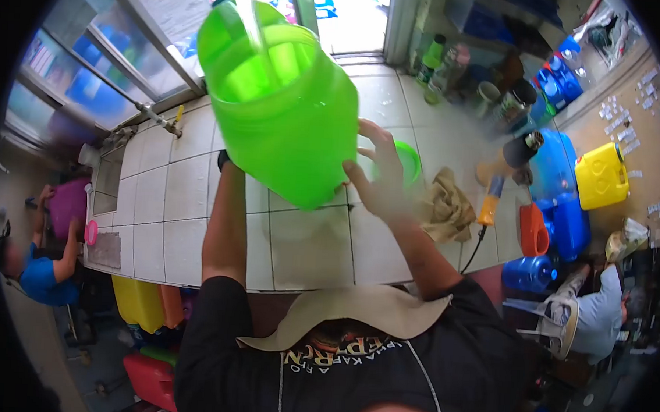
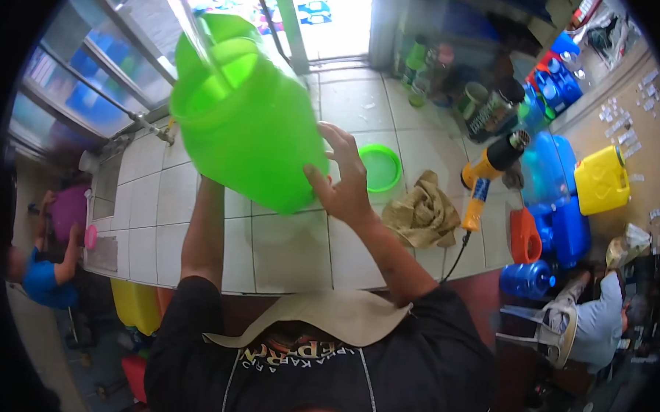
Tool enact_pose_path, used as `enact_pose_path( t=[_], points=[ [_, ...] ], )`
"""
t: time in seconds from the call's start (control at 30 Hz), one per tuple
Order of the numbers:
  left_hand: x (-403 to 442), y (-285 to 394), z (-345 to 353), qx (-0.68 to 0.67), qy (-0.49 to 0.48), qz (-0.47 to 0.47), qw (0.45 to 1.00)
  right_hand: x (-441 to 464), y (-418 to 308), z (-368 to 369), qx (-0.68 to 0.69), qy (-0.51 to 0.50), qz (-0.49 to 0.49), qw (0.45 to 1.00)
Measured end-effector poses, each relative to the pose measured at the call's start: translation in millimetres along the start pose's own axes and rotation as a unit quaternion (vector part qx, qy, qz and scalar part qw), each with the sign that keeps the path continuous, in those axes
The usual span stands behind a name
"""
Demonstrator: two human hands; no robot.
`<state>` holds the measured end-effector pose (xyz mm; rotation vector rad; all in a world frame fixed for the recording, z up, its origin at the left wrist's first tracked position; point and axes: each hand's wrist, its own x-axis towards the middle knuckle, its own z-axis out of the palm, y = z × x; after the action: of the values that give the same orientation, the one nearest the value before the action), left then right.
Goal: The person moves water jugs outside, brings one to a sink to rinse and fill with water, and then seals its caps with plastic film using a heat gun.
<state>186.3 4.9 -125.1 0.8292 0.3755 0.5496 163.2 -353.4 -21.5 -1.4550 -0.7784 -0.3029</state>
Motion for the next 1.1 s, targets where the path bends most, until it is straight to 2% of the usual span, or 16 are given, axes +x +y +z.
enact_pose_path(
  t=[0.1,0.2,0.3,0.33,0.37,0.4,0.43,0.47,0.57,0.63,0.87,0.93,0.97,1.03,1.07,1.1],
  points=[
    [-15,-11,-26,0.206,0.01,0.007,0.978,11,24,-38,-0.057,-0.047,0.022,0.997],
    [-55,-25,-50,0.355,0.007,0.017,0.935,72,58,-108,-0.229,0.05,-0.101,0.967],
    [-111,-47,-59,0.469,0.011,0.055,0.881,162,38,-183,-0.293,0.166,0.011,0.942],
    [-134,-57,-59,0.504,0.015,0.076,0.86,192,61,-215,-0.435,0.206,-0.06,0.875],
    [-158,-68,-48,0.498,0.042,0.16,0.851,220,78,-244,-0.504,0.212,-0.017,0.837],
    [-183,-74,-33,0.591,0.059,0.185,0.783,247,93,-263,-0.568,0.216,0.024,0.794],
    [-208,-74,-21,0.632,0.076,0.124,0.761,270,95,-269,-0.584,0.214,0.124,0.774],
    [-219,-87,-32,0.626,0.032,0.177,0.758,287,95,-274,-0.594,0.209,0.224,0.744],
    [-258,-81,7,0.628,-0.031,0.25,0.736,306,133,-290,-0.67,0.187,0.187,0.694],
    [-273,-70,30,0.732,-0.068,0.292,0.612,311,135,-294,-0.664,0.155,0.234,0.693],
    [-273,-70,23,0.704,-0.081,0.266,0.654,300,98,-287,-0.697,0.2,0.195,0.66],
    [-280,-75,20,0.577,-0.135,0.097,0.799,266,68,-274,-0.688,0.233,0.122,0.676],
    [-281,-80,21,0.576,-0.14,0.09,0.8,234,53,-261,-0.683,0.251,0.064,0.683],
    [-283,-91,32,0.536,-0.263,0.05,0.801,149,16,-205,-0.553,0.2,0.086,0.804],
    [-285,-88,45,0.513,-0.272,0.016,0.814,99,2,-167,-0.548,0.174,0.044,0.817],
    [-285,-86,60,0.489,-0.279,-0.018,0.826,54,8,-134,-0.391,0.154,0.089,0.903]
  ],
)
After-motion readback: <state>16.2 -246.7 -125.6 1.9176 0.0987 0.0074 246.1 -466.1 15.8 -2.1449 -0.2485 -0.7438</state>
